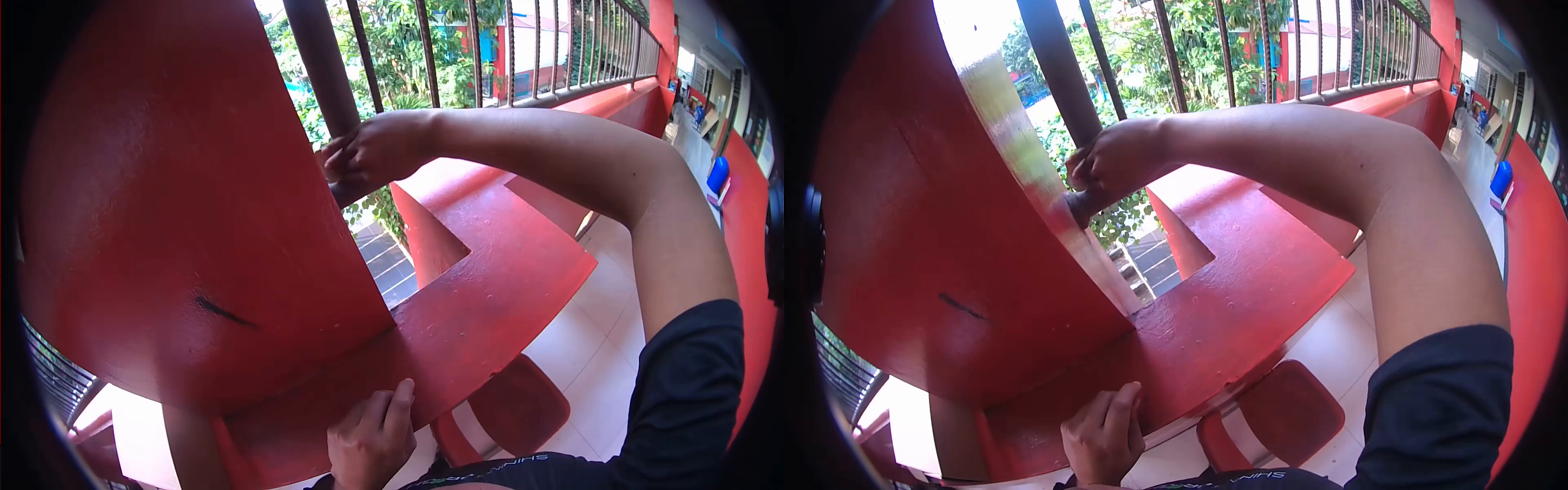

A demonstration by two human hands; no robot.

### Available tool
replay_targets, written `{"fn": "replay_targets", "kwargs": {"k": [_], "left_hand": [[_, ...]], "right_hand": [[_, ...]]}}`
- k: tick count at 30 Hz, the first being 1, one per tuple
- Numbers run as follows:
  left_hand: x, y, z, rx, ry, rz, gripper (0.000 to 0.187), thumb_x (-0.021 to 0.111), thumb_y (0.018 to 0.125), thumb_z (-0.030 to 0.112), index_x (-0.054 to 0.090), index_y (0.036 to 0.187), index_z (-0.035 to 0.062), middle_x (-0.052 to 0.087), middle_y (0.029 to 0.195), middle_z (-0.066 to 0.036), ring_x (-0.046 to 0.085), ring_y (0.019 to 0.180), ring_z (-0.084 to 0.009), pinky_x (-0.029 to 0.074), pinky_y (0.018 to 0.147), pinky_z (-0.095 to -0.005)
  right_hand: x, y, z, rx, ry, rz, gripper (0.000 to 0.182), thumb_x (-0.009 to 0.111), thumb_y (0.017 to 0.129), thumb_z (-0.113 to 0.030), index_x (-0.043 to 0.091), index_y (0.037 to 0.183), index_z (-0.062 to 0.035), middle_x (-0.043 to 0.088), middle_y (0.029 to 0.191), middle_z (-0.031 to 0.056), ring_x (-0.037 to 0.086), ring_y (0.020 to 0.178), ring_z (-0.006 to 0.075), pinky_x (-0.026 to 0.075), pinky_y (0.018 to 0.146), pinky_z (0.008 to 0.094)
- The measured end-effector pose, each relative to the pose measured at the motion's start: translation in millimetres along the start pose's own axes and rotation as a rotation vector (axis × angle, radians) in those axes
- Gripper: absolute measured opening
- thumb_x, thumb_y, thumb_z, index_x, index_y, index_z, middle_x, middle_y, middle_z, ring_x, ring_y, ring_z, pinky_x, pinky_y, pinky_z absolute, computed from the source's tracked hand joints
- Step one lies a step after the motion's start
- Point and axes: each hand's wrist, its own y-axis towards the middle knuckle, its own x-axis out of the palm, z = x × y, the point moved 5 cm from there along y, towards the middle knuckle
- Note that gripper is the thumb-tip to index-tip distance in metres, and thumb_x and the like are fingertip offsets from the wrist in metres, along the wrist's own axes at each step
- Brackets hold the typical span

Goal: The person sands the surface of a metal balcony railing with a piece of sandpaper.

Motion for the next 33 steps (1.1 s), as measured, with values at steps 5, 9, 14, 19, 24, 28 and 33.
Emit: {"fn": "replay_targets", "kwargs": {"k": [5, 9, 14, 19, 24, 28, 33], "left_hand": [[4, 1, -1, -0.007, -0.042, 0.006, 0.021, 0.072, 0.085, 0.005, 0.071, 0.105, 0.01, 0.065, 0.076, -0.006, 0.066, 0.061, -0.0243, 0.053, 0.052, -0.0365], [1, 2, -2, 0.025, -0.04, -0.013, 0.021, 0.071, 0.087, 0.003, 0.07, 0.108, 0.0092, 0.065, 0.078, -0.006, 0.065, 0.061, -0.0247, 0.051, 0.051, -0.0372], [1, 0, -5, 0.034, -0.056, -0.052, 0.022, 0.07, 0.089, 0.003, 0.069, 0.11, 0.0089, 0.064, 0.077, -0.006, 0.064, 0.061, -0.025, 0.049, 0.051, -0.0378], [5, -1, -7, 0.045, -0.09, -0.066, 0.022, 0.07, 0.089, 0.003, 0.068, 0.111, 0.008, 0.065, 0.079, -0.007, 0.065, 0.062, -0.0253, 0.05, 0.052, -0.0374], [5, 0, -9, 0.036, -0.092, -0.019, 0.023, 0.07, 0.089, 0.003, 0.068, 0.111, 0.0077, 0.065, 0.079, -0.007, 0.065, 0.062, -0.0254, 0.05, 0.053, -0.0372], [4, 1, -7, 0.017, -0.09, -0.05, 0.024, 0.07, 0.089, 0.002, 0.068, 0.112, 0.0074, 0.065, 0.081, -0.008, 0.065, 0.064, -0.0258, 0.051, 0.054, -0.0374], [5, 1, -4, 0.0, -0.119, -0.046, 0.024, 0.069, 0.089, 0.001, 0.068, 0.112, 0.0067, 0.066, 0.083, -0.008, 0.066, 0.065, -0.0265, 0.052, 0.055, -0.0373]], "right_hand": [[-67, -11, -22, 0.422, -0.41, 0.615, 0.007, 0.065, 0.089, -0.012, 0.069, 0.087, -0.008, 0.072, 0.084, 0.0056, 0.074, 0.076, 0.0234, 0.06, 0.06, 0.0376], [-31, -17, -33, 0.313, -0.424, 0.156, 0.006, 0.073, 0.082, -0.015, 0.075, 0.088, -0.0174, 0.07, 0.07, 0.0026, 0.074, 0.07, 0.0177, 0.06, 0.062, 0.035], [-26, -19, -21, 0.268, -0.708, 0.376, 0.009, 0.065, 0.089, -0.013, 0.07, 0.097, -0.012, 0.073, 0.076, 0.0065, 0.076, 0.072, 0.0241, 0.059, 0.054, 0.0367], [-20, -32, -29, 0.214, -0.381, 0.303, 0.016, 0.066, 0.089, -0.013, 0.07, 0.104, -0.0114, 0.071, 0.093, 0.0069, 0.073, 0.079, 0.023, 0.062, 0.068, 0.0369], [-31, -42, 15, 0.501, -0.584, 0.183, 0.028, 0.061, 0.094, -0.011, 0.07, 0.12, -0.0126, 0.072, 0.109, 0.0038, 0.074, 0.088, 0.0228, 0.061, 0.071, 0.0351], [-3, -33, -38, 0.052, -0.572, 0.122, 0.024, 0.063, 0.092, -0.013, 0.071, 0.114, -0.0117, 0.074, 0.102, 0.0049, 0.074, 0.09, 0.018, 0.062, 0.076, 0.0331], [-37, -29, -31, 0.563, -0.397, -0.092, 0.028, 0.065, 0.09, -0.013, 0.072, 0.117, -0.0116, 0.074, 0.122, 0.0034, 0.07, 0.113, 0.0229, 0.056, 0.104, 0.0367]]}}
